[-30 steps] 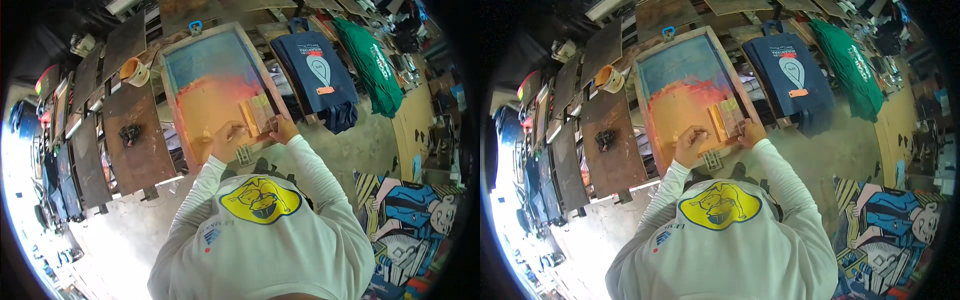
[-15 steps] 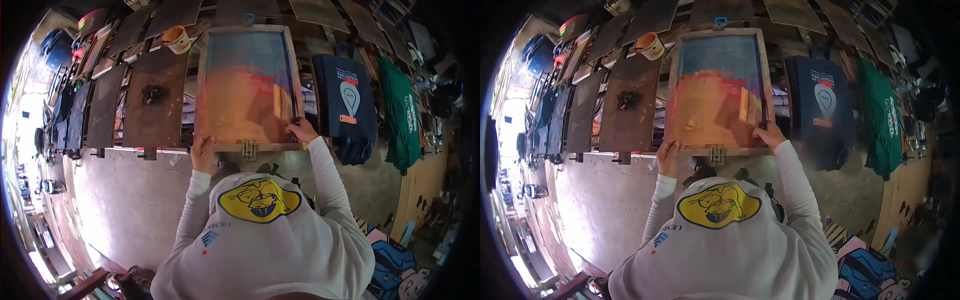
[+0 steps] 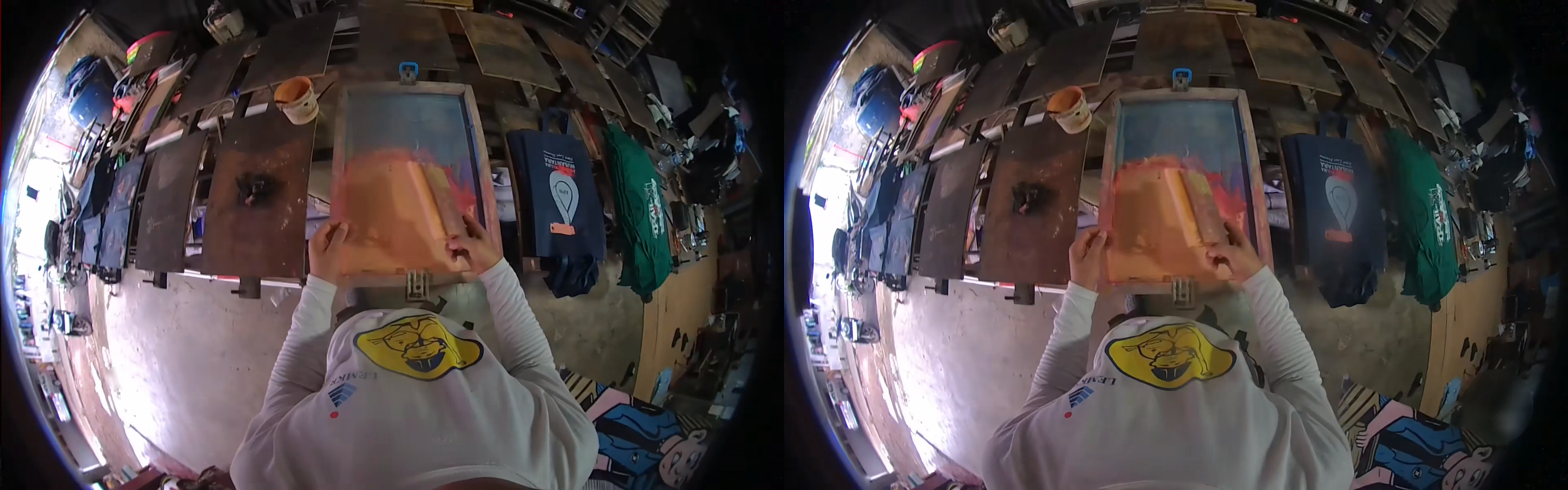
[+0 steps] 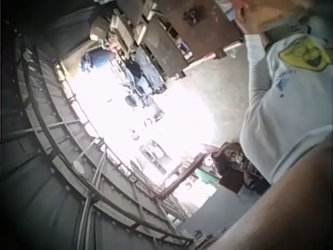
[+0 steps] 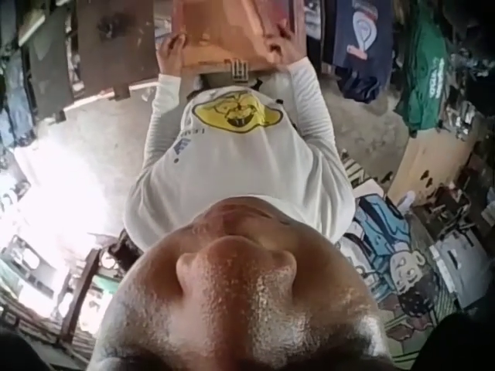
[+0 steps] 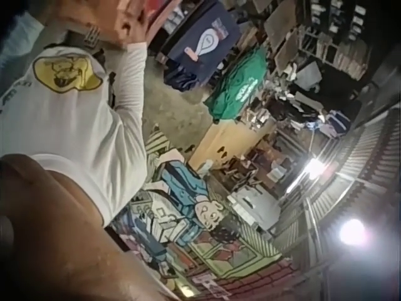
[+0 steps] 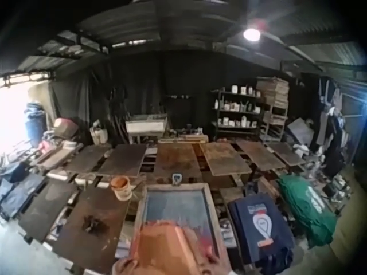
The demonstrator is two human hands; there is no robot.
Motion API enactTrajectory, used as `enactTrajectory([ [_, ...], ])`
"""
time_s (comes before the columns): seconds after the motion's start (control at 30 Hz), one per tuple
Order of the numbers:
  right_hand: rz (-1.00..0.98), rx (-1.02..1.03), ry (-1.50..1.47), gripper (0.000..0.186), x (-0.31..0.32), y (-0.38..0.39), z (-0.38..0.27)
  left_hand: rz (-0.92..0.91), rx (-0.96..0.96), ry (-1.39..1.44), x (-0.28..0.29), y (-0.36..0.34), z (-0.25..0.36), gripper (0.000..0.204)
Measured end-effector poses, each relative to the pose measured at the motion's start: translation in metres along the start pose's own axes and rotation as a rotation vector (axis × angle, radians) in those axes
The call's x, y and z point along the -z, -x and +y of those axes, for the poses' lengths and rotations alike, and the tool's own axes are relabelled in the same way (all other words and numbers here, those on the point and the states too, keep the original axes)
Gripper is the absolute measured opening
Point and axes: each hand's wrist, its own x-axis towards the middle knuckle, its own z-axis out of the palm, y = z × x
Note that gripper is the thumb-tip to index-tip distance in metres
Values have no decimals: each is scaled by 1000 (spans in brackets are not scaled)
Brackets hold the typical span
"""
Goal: Applying ink to a screen and using a squeegee to print a design onto a t-shirt.
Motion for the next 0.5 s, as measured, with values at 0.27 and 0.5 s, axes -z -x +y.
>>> enactTrajectory([
  [0.27,-240,519,968,69,-15,-90,6,-305,-941,-801,-38,-122,96,26],
  [0.5,-180,576,1746,54,-72,-130,-30,-1242,-584,-1341,-36,-200,53,36],
])
